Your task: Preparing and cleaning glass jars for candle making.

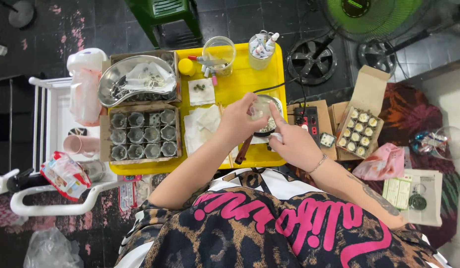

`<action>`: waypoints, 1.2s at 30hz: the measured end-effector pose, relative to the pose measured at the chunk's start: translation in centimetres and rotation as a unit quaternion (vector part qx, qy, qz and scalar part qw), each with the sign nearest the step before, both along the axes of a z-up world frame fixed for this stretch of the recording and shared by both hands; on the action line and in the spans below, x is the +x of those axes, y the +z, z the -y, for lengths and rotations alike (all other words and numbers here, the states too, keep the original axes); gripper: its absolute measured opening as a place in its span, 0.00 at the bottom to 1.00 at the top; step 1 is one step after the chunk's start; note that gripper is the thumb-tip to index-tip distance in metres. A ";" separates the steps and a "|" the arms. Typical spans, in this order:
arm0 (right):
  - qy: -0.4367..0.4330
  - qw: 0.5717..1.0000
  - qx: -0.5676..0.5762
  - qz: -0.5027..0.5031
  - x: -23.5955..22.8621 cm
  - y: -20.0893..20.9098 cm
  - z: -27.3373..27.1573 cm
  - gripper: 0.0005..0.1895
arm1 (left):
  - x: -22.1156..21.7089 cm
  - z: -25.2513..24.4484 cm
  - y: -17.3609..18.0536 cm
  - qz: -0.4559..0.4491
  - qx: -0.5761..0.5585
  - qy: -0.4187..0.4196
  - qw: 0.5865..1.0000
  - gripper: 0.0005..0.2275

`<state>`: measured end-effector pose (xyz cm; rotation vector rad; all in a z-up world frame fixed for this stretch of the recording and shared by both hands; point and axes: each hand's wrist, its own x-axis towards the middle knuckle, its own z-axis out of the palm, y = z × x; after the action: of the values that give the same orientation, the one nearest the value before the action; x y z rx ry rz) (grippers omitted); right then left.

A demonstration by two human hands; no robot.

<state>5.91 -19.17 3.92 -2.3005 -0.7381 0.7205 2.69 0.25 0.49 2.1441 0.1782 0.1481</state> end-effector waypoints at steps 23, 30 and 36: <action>-0.117 0.946 0.233 -0.194 0.6 -8.2 0.4 0.40 | -1.2 0.5 -1.9 0.044 -0.002 0.046 0.998 0.23; -0.154 0.913 0.265 -0.270 0.7 -9.6 0.6 0.39 | -1.2 0.4 -2.6 0.072 0.007 0.036 0.997 0.23; -0.183 0.856 0.329 -0.355 0.7 -9.0 0.0 0.37 | -1.2 0.1 -2.9 0.075 -0.004 0.036 0.996 0.24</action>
<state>6.65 -19.14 -5.10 -1.3340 -0.1365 0.8786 1.44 0.13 -2.42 2.1087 0.1676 0.3493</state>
